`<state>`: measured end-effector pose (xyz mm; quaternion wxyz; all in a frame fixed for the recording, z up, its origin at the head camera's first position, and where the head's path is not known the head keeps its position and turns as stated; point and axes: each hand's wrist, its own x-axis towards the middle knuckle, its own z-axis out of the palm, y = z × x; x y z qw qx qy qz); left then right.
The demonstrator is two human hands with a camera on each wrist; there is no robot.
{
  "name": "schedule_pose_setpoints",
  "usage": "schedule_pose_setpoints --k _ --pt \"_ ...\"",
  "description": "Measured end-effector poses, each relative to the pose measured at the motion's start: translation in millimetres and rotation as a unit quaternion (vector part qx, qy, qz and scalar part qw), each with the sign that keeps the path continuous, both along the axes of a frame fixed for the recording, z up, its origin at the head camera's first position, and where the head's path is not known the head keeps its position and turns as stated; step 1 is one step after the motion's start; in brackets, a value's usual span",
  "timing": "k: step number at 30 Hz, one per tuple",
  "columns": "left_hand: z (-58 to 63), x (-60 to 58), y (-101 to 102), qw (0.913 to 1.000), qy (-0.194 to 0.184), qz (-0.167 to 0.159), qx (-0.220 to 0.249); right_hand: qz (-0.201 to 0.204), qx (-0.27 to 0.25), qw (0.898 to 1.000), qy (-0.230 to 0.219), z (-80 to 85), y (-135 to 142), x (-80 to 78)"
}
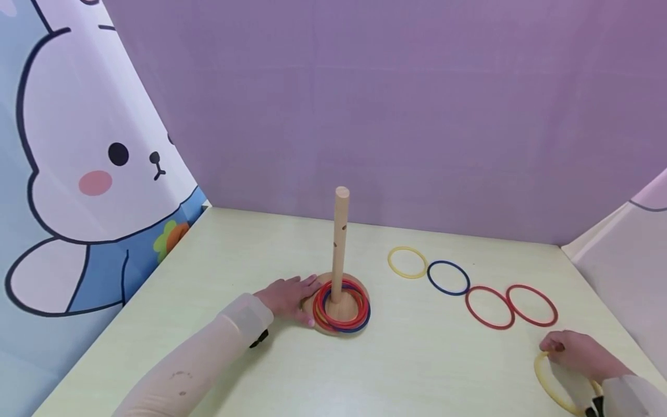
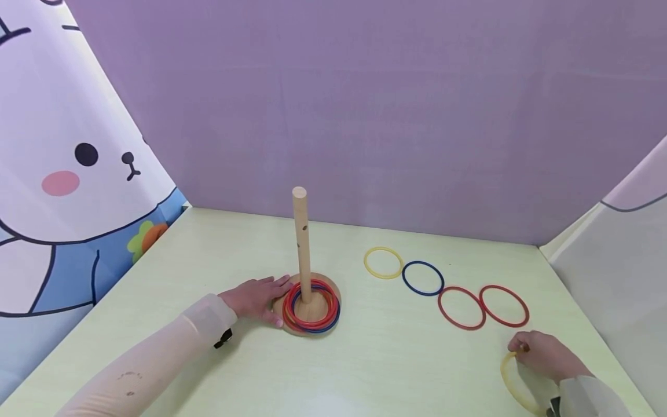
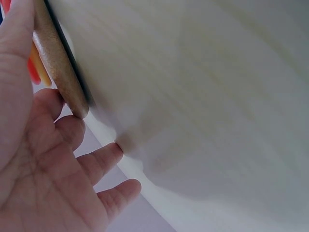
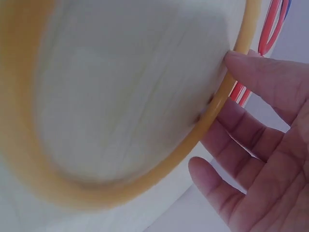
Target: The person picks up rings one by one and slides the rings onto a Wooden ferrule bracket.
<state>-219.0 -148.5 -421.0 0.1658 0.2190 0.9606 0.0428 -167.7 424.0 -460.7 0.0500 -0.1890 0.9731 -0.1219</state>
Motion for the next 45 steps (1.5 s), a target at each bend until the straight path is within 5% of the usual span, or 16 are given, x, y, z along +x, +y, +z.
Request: schedule_pose_setpoints --k 13,18,22,27,32,38,45 --pt "0.5 2.0 -2.0 1.0000 -0.001 -0.008 0.004 0.051 -0.063 0.994 0.077 -6.7 -19.3 9.8" --pt "0.4 3.2 -2.7 1.0000 0.000 -0.007 0.004 0.000 -0.064 0.998 0.031 -2.3 -36.5 12.8" --pt "0.1 4.0 -3.2 1.0000 -0.004 0.000 0.003 -0.010 -0.114 0.993 -0.024 3.6 -44.8 16.4" --pt "0.8 5.4 -4.5 1.0000 -0.007 0.000 0.003 -0.043 -0.181 0.976 -0.115 10.5 -54.3 16.9" --pt "2.9 6.6 -4.8 0.9999 -0.005 -0.012 0.006 -0.053 -0.257 0.948 -0.180 12.2 -61.2 19.1" --pt "2.7 6.4 -4.2 0.9999 -0.006 -0.011 0.003 -0.050 -0.314 0.926 -0.204 15.9 -70.6 23.5" --pt "2.3 7.0 -6.0 0.9999 -0.004 -0.012 0.001 -0.104 -0.350 0.899 -0.243 23.6 -87.6 18.8"
